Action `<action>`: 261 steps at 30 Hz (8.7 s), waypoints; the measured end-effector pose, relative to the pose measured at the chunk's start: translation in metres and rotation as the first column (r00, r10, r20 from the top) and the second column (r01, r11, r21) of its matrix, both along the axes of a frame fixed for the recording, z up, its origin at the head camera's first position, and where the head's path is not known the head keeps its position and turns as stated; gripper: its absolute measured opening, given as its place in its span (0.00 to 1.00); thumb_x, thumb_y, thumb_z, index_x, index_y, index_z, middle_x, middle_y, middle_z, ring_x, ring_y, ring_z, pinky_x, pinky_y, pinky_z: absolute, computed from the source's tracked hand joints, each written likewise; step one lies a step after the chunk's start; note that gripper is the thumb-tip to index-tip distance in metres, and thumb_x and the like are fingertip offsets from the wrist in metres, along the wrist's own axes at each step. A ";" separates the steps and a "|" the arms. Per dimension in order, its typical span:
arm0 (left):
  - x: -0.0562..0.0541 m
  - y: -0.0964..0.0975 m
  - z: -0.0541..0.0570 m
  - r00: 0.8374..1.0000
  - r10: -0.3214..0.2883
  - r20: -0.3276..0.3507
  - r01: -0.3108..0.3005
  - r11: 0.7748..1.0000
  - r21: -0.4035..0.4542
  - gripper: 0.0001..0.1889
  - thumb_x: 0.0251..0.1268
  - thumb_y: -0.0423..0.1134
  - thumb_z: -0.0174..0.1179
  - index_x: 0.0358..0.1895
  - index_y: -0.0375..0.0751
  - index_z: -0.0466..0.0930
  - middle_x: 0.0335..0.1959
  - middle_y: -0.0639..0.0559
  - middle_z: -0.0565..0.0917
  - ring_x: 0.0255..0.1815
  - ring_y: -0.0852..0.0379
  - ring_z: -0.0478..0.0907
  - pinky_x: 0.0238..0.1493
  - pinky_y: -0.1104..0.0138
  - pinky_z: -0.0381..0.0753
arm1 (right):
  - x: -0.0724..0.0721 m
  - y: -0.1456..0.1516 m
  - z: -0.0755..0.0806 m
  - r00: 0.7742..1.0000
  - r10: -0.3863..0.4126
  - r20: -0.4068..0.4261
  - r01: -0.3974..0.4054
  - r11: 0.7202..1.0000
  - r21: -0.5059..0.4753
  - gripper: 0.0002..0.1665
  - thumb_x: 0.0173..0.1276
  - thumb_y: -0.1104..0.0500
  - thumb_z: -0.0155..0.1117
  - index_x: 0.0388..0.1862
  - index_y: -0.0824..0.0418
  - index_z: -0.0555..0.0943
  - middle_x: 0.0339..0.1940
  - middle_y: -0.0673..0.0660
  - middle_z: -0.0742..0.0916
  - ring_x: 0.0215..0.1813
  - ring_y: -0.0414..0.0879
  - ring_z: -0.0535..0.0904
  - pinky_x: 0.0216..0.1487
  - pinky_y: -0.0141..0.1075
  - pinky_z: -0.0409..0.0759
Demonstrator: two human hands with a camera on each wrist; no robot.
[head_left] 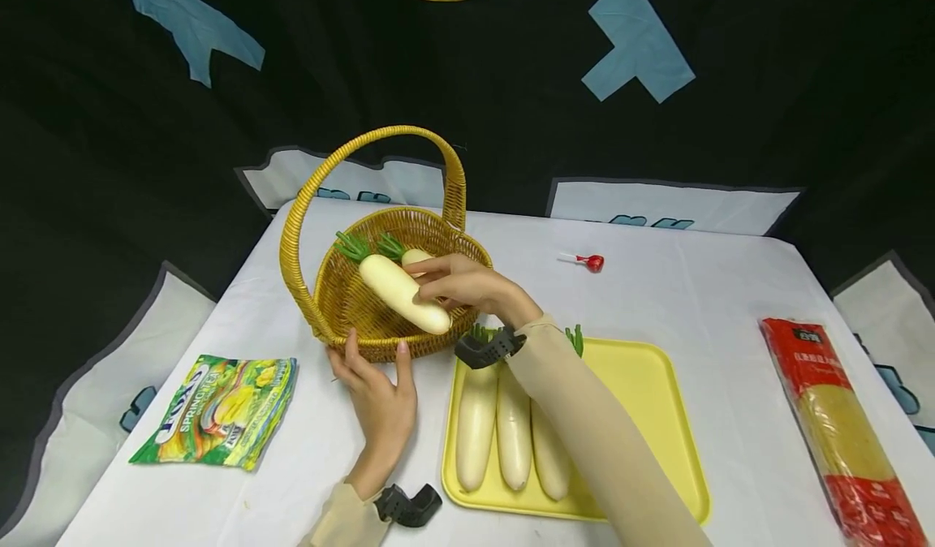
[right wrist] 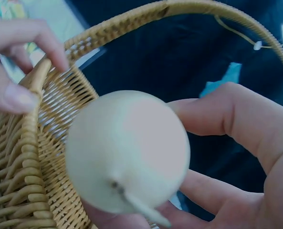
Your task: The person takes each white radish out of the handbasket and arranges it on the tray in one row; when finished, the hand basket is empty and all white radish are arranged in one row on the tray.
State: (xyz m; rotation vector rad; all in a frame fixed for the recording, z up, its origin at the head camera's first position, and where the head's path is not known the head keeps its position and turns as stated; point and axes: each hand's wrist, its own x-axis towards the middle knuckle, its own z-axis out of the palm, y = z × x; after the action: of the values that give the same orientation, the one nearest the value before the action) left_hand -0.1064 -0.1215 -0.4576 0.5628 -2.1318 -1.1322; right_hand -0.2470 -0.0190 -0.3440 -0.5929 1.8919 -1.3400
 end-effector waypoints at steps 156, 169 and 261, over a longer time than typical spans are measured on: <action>0.001 0.000 -0.001 1.000 -0.017 0.015 0.016 1.000 0.027 0.36 0.63 0.51 0.52 0.69 0.45 0.44 0.70 0.30 0.34 0.68 0.29 0.43 0.62 0.39 0.53 | -0.037 -0.012 -0.025 0.864 0.106 -0.492 0.105 0.918 0.383 0.42 0.57 0.56 0.66 0.68 0.63 0.59 0.67 0.60 0.68 0.66 0.54 0.65 0.65 0.44 0.64; 0.001 0.000 -0.001 1.000 -0.017 0.015 0.017 1.000 0.021 0.36 0.63 0.51 0.52 0.68 0.45 0.44 0.69 0.29 0.34 0.68 0.28 0.44 0.61 0.40 0.53 | -0.038 -0.018 -0.030 0.852 0.101 -0.513 0.142 0.900 0.413 0.43 0.54 0.58 0.68 0.67 0.61 0.61 0.64 0.59 0.72 0.63 0.52 0.68 0.62 0.42 0.66; 0.000 -0.002 -0.003 0.999 -0.041 -0.021 0.042 0.998 0.036 0.36 0.64 0.49 0.52 0.68 0.45 0.43 0.68 0.27 0.33 0.68 0.28 0.41 0.62 0.38 0.49 | 0.040 0.240 -0.017 0.946 -0.321 0.047 0.324 0.935 -0.144 0.34 0.64 0.63 0.56 0.66 0.59 0.55 0.42 0.48 0.81 0.42 0.39 0.79 0.41 0.37 0.79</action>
State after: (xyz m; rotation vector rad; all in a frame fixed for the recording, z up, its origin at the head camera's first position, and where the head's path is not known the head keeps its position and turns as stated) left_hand -0.1066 -0.1232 -0.4603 0.5239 -2.1187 -1.1962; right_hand -0.2067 0.2215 -0.3610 -0.3448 1.9408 -1.7026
